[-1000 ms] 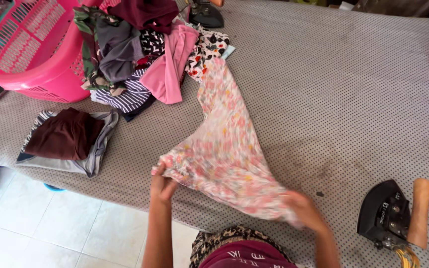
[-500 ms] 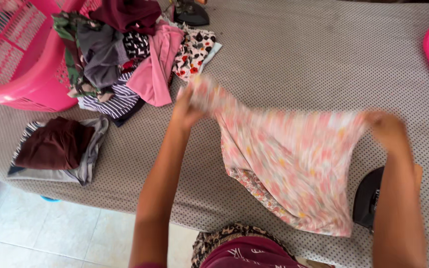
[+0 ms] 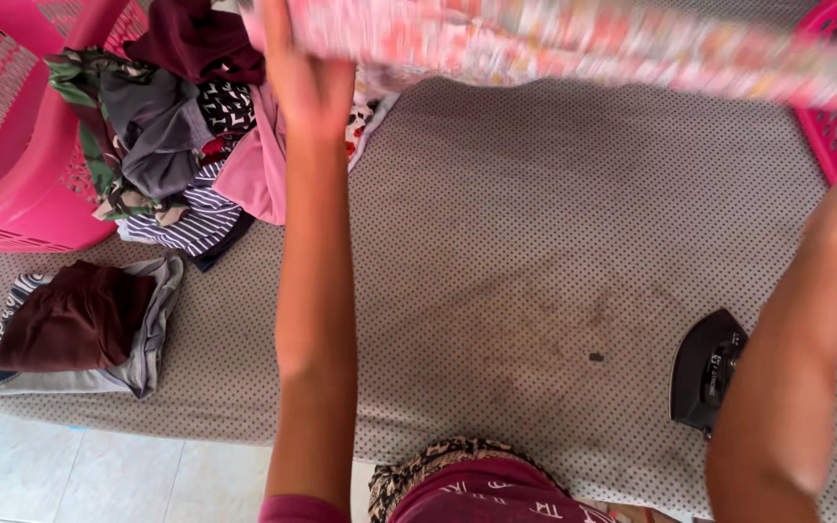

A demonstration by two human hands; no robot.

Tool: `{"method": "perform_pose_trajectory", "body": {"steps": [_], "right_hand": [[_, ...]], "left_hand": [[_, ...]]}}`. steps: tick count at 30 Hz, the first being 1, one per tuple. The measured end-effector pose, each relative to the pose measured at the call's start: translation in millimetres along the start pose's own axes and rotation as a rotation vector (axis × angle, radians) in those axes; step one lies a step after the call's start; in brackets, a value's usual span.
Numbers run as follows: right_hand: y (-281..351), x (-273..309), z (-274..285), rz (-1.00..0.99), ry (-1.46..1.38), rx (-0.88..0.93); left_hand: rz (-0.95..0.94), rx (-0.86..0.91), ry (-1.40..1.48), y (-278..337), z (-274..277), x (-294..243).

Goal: The person irons a brown short and then a floral-patterned top on a bed used as an ironing surface. They smooth each garment with their hands, move the iron back and forth, and flip the top to iron the other side. The ironed items are placed aside on the bed.

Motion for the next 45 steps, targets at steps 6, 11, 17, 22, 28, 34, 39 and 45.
{"method": "perform_pose_trajectory", "body": {"steps": [6,11,17,22,28,34,39,45], "right_hand": [[119,13,14,0.008,0.226,0.103],[217,18,29,-0.06,0.554,0.217],[289,38,62,-0.124,0.598,0.323],[311,75,87,-0.292,0.698,0.443],[326,88,89,-0.531,0.834,0.807],[325,77,98,-0.476,0.749,1.197],[275,94,122,-0.299,0.912,0.767],[233,26,136,-0.435,1.235,0.253]], "left_hand": [[0.102,-0.606,-0.325,191,50,14],[0.229,-0.78,-0.578,347,121,38],[0.387,-0.593,-1.561,454,108,-2],[0.566,-0.693,-1.68,480,52,-60],[0.824,-0.771,-1.807,482,-5,-98],[1.201,-0.729,-2.267,460,-51,-81],[0.88,-0.31,-2.557,428,-52,-37],[0.76,0.205,-2.042,416,-51,117]]}}
Point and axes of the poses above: each hand's wrist, its own y-axis away from the middle knuckle, its own z-axis out of the back of the hand, x = y × z, the point moved 2 cm from there along -y, towards the middle knuckle, and after that the axes turned 4 degrees about y, right-handed, at the moved point
